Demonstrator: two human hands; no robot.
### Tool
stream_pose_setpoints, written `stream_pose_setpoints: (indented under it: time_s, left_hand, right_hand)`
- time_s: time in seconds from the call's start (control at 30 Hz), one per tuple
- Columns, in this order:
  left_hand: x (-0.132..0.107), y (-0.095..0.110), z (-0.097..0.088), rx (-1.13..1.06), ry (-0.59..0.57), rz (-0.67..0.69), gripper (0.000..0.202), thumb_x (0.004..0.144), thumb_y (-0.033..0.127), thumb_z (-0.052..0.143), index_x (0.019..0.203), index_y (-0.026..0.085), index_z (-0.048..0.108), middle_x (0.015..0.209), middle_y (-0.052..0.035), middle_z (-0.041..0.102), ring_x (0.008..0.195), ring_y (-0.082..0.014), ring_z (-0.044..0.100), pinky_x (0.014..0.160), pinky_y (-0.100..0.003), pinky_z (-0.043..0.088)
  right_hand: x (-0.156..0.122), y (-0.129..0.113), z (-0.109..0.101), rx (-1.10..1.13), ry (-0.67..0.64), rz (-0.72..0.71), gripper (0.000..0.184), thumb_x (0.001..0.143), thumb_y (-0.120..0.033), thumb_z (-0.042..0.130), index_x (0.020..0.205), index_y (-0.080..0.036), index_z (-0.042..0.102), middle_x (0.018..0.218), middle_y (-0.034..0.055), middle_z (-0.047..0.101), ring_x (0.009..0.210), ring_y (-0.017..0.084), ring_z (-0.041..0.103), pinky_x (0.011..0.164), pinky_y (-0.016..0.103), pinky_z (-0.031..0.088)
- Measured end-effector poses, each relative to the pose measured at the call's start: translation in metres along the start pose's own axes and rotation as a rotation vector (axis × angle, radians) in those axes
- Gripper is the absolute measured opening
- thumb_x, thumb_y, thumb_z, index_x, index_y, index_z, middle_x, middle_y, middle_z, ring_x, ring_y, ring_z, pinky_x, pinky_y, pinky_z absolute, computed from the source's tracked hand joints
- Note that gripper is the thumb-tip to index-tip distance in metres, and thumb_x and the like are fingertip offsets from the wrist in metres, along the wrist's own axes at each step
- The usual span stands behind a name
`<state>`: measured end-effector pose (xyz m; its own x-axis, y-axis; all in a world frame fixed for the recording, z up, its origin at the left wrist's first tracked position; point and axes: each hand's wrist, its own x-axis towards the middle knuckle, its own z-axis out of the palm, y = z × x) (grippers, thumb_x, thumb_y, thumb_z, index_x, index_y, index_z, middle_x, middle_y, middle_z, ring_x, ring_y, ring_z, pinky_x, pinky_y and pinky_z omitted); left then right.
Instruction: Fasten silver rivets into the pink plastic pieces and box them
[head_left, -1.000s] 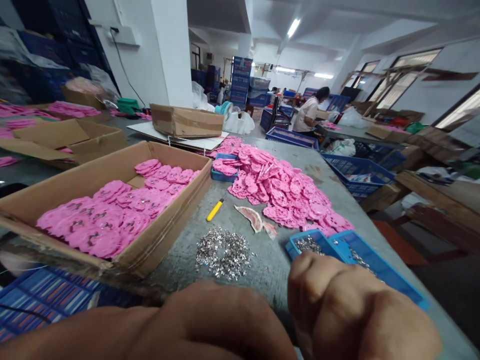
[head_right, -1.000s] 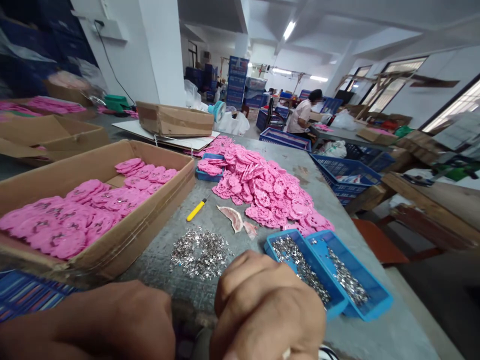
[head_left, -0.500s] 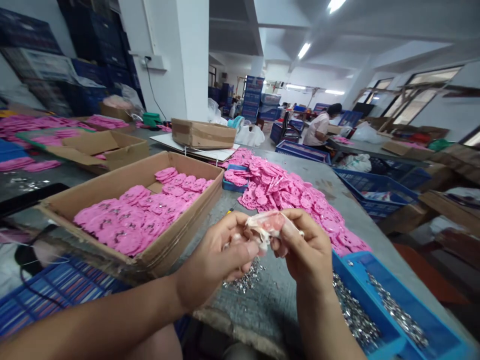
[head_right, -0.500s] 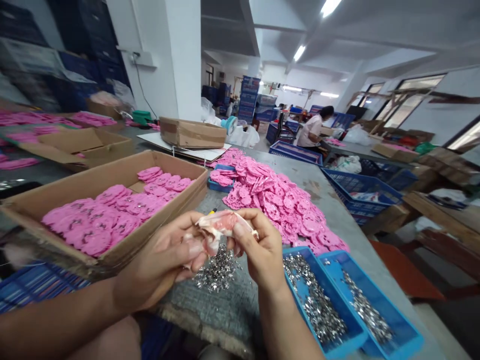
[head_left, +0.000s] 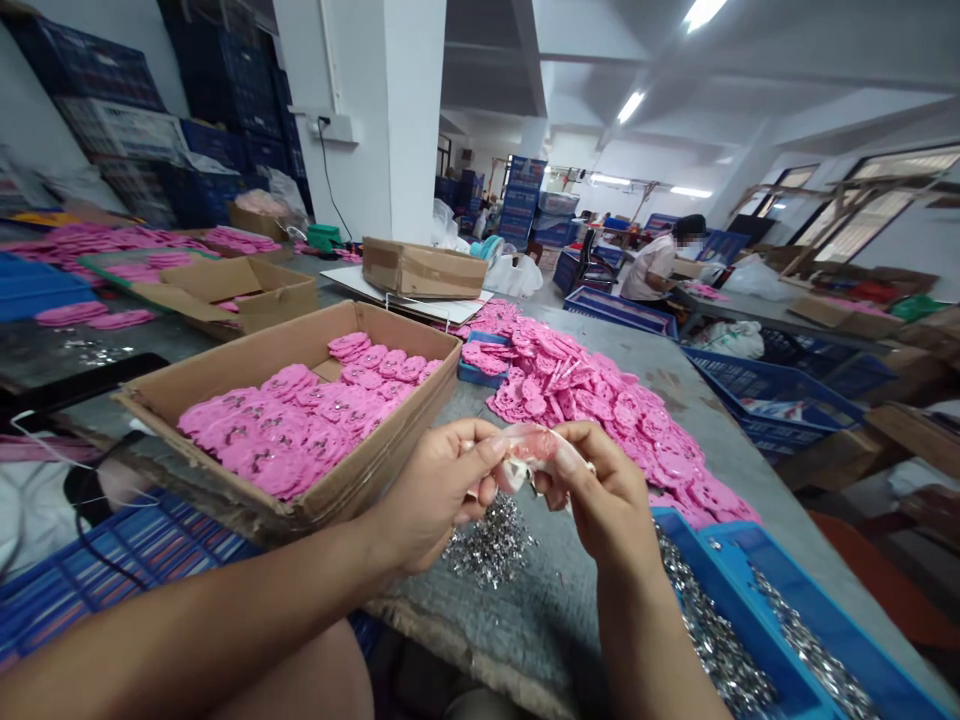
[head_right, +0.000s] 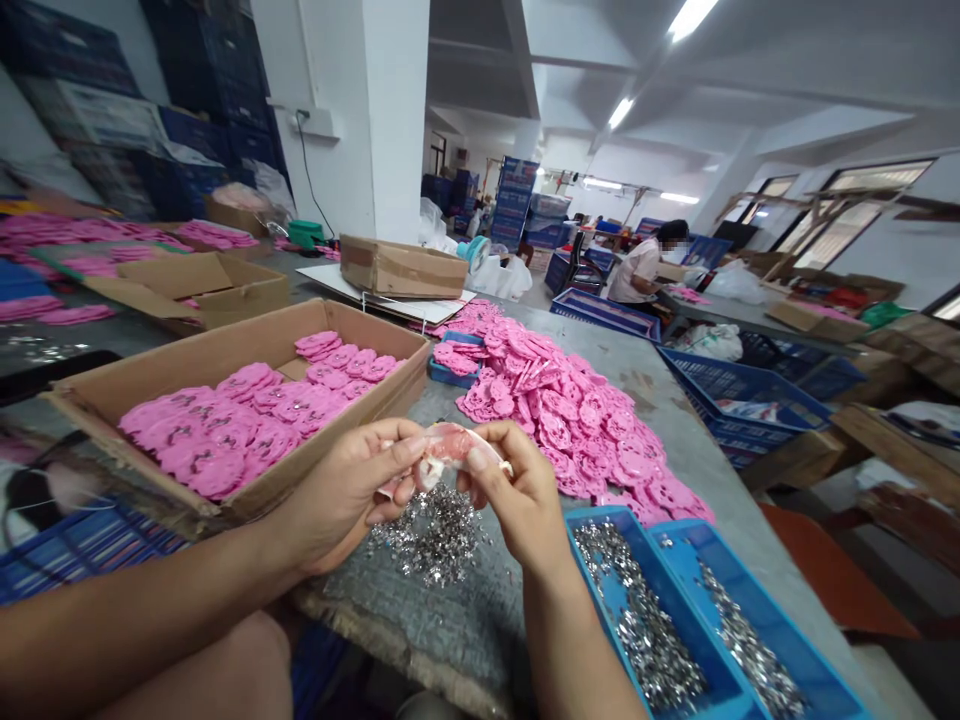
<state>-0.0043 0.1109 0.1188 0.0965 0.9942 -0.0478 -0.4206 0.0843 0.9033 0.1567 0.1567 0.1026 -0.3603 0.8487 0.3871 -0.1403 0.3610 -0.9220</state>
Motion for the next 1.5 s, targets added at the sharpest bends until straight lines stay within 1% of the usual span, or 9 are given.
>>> stream_pose_setpoints:
  time_s: [0.3,0.47,0.73,0.93,1.07,1.2,1.3,1.4,1.5]
  left_hand:
    - [0.0,0.005,-0.005,-0.182,-0.092,-0.008,0.028,0.075,0.035,0.073,0.079,0.013,0.056,0.055,0.0059,0.049,0.043,-0.0009,0.033,0.037,-0.012,0.019]
    - [0.001,0.003,-0.003,-0.193,-0.183,-0.093,0.03,0.075,0.034,0.073,0.07,0.014,0.051,0.055,0.0052,0.048,0.042,-0.0012,0.03,0.034,-0.011,0.017]
    - [-0.001,0.002,0.001,-0.076,-0.149,-0.057,0.031,0.076,0.038,0.072,0.07,0.015,0.05,0.055,0.0056,0.048,0.042,-0.0017,0.031,0.034,-0.012,0.017]
    - [-0.003,0.004,0.003,0.0,-0.096,-0.057,0.038,0.067,0.045,0.075,0.071,0.017,0.049,0.052,0.0068,0.047,0.041,-0.0024,0.033,0.035,-0.012,0.016]
    - [-0.009,0.005,0.005,0.042,-0.126,-0.042,0.037,0.07,0.046,0.073,0.074,0.017,0.05,0.052,0.0076,0.045,0.041,-0.0027,0.031,0.035,-0.013,0.018]
    - [-0.027,0.011,0.008,0.067,-0.271,0.015,0.028,0.081,0.041,0.064,0.073,0.018,0.05,0.051,0.0086,0.041,0.042,-0.0033,0.03,0.039,-0.014,0.024]
    - [-0.043,0.019,0.007,0.178,-0.398,0.137,0.018,0.083,0.026,0.062,0.07,0.016,0.055,0.059,0.0052,0.047,0.052,-0.005,0.042,0.049,-0.015,0.035]
    - [-0.051,0.024,0.005,0.313,-0.495,0.26,0.013,0.08,0.011,0.064,0.07,0.016,0.059,0.069,0.0026,0.056,0.064,-0.0069,0.053,0.059,-0.016,0.041]
    - [-0.052,0.023,0.003,0.366,-0.586,0.373,0.011,0.083,0.012,0.062,0.073,0.017,0.061,0.07,0.0015,0.059,0.063,-0.0072,0.055,0.059,-0.016,0.043]
  right_hand:
    - [0.012,0.009,-0.002,0.267,-0.166,0.124,0.022,0.076,-0.037,0.075,0.074,-0.016,0.067,0.058,-0.0007,0.062,0.045,0.006,0.051,0.042,0.017,0.042]
    - [0.012,0.012,0.001,0.338,-0.089,0.056,0.021,0.069,-0.036,0.08,0.078,-0.018,0.073,0.056,-0.0005,0.063,0.048,0.009,0.053,0.046,0.021,0.045]
    - [0.009,0.013,0.009,0.384,-0.064,-0.064,0.013,0.074,-0.034,0.077,0.08,-0.022,0.076,0.055,-0.0003,0.062,0.049,0.01,0.054,0.048,0.021,0.046]
    - [0.008,0.014,0.014,0.374,-0.03,-0.184,0.012,0.073,-0.034,0.078,0.082,-0.025,0.077,0.069,0.001,0.068,0.058,0.009,0.059,0.054,0.02,0.048]
    - [0.002,0.01,0.017,0.376,-0.034,-0.24,0.011,0.073,-0.033,0.078,0.081,-0.025,0.077,0.073,0.0003,0.069,0.064,0.009,0.06,0.059,0.02,0.049]
    - [-0.014,-0.003,0.019,0.34,-0.091,-0.338,0.011,0.079,-0.034,0.072,0.088,-0.029,0.075,0.074,-0.0001,0.07,0.064,0.011,0.06,0.059,0.022,0.049]
    - [-0.031,-0.016,0.018,0.281,-0.167,-0.402,0.013,0.083,-0.041,0.067,0.088,-0.03,0.072,0.07,-0.0006,0.068,0.059,0.012,0.06,0.058,0.024,0.051]
    - [-0.048,-0.025,0.015,0.184,-0.225,-0.392,0.022,0.086,-0.047,0.061,0.077,-0.028,0.068,0.062,-0.002,0.064,0.055,0.012,0.059,0.059,0.025,0.053]
    - [-0.064,-0.028,0.015,0.063,-0.197,-0.342,0.028,0.088,-0.051,0.055,0.073,-0.029,0.064,0.054,-0.0041,0.059,0.049,0.012,0.056,0.059,0.026,0.054]
